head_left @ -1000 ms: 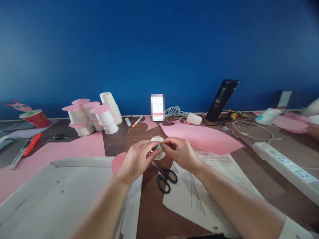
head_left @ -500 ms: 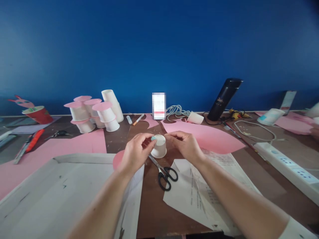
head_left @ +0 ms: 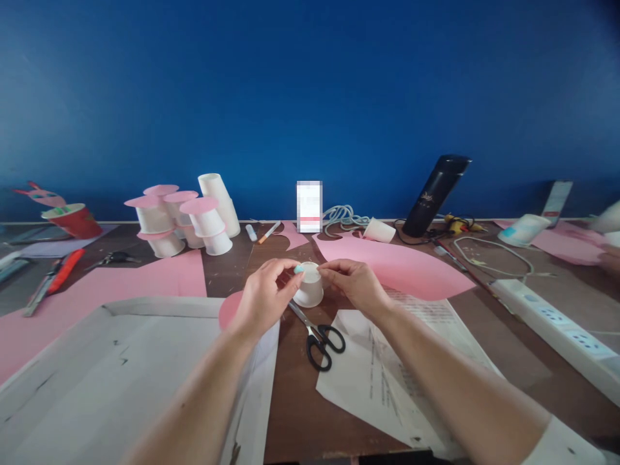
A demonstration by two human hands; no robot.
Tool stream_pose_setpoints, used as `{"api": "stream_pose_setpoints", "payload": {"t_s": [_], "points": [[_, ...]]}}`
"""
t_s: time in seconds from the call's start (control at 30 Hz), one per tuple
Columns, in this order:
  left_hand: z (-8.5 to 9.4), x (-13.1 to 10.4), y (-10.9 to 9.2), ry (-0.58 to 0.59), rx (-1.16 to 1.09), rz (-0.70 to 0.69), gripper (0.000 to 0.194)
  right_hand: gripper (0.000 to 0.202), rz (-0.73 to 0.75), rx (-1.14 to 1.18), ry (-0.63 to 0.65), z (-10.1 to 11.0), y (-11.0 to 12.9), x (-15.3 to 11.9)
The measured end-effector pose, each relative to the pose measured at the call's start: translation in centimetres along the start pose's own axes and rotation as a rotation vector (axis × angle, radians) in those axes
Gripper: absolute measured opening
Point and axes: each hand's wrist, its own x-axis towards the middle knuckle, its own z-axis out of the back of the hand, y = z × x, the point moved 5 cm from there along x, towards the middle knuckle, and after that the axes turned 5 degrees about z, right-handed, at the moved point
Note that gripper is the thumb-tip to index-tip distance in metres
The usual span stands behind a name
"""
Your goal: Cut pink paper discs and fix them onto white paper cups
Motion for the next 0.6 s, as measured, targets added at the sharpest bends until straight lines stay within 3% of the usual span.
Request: {"api": "stream_pose_setpoints", "payload": {"t_s": [0.2, 0.43, 0.6], "points": [[0.02, 0.0, -0.01, -0.006, -0.003, -0.025, 0.022, 0.018, 0.384, -0.259, 0.081, 0.7, 0.93, 0.1], [-0.08, 0.06, 0.14, 0.013, -0.027, -0.013, 0.02, 0.017, 0.506, -0.212, 0.156, 1.03, 0.22, 0.36], [-0.16, 0.09, 0.27, -0.001, -0.027, -0.011, 0.02, 0.024, 0.656, -0.405, 0.192, 1.02, 1.15, -0.24]]}}
